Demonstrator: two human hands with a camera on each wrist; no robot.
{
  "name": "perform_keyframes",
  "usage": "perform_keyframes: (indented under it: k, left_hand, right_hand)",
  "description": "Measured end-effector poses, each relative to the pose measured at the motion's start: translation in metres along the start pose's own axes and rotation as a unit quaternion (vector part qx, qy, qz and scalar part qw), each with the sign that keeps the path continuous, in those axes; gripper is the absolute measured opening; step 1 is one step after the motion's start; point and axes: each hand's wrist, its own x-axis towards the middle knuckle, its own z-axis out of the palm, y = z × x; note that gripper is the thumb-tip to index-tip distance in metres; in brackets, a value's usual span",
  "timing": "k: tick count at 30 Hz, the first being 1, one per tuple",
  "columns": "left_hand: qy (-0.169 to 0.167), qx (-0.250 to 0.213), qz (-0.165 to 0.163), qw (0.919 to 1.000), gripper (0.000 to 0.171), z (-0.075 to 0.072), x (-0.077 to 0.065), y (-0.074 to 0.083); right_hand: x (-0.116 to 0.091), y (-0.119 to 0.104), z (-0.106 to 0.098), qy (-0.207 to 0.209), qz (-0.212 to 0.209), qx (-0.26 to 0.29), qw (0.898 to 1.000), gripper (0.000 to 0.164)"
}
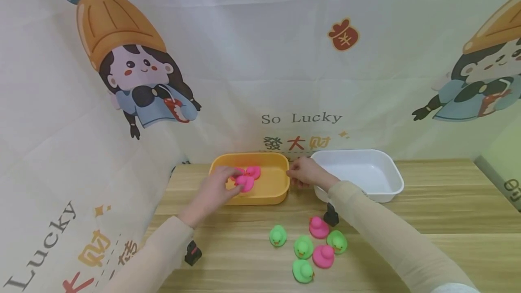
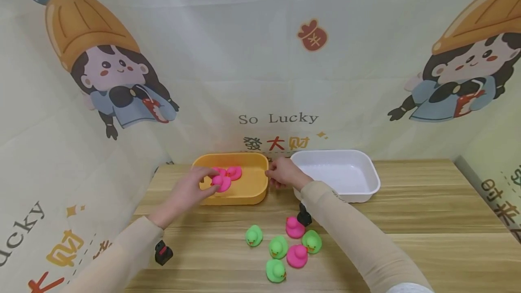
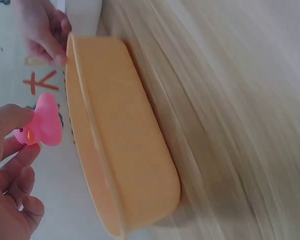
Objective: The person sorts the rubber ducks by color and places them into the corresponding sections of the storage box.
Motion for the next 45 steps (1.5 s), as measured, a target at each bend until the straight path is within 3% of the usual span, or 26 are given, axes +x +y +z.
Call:
perform_keyframes:
  k: [10,17,29,36,45]
  left_hand:
    - [-0.002,0.013,-0.026,0.9996,0.028,0.001,0.019,-0.041]
    - [-0.006,0.031,-0.030,0.9991,0.027,0.005,0.028,-0.056]
    - [-0.064,0.092,-0.039,0.9929,0.027,0.018,0.035,-0.058]
    - [-0.073,0.119,-0.030,0.9897,0.012,0.022,0.037,-0.058]
    - [-0.077,0.156,-0.056,0.9832,0.021,0.025,0.037,-0.058]
  right_hand:
    - [-0.002,-0.001,-0.001,0.000,-0.004,0.002,1.000,0.025]
    - [-0.001,0.000,0.001,0.002,0.002,0.009,1.000,0.024]
    - [0.000,0.003,0.000,0.000,0.001,0.010,1.000,0.024]
    - [0.001,0.002,0.000,0.000,0.007,0.011,1.000,0.024]
    - [0.001,0.001,0.001,0.000,0.008,0.014,1.000,0.023]
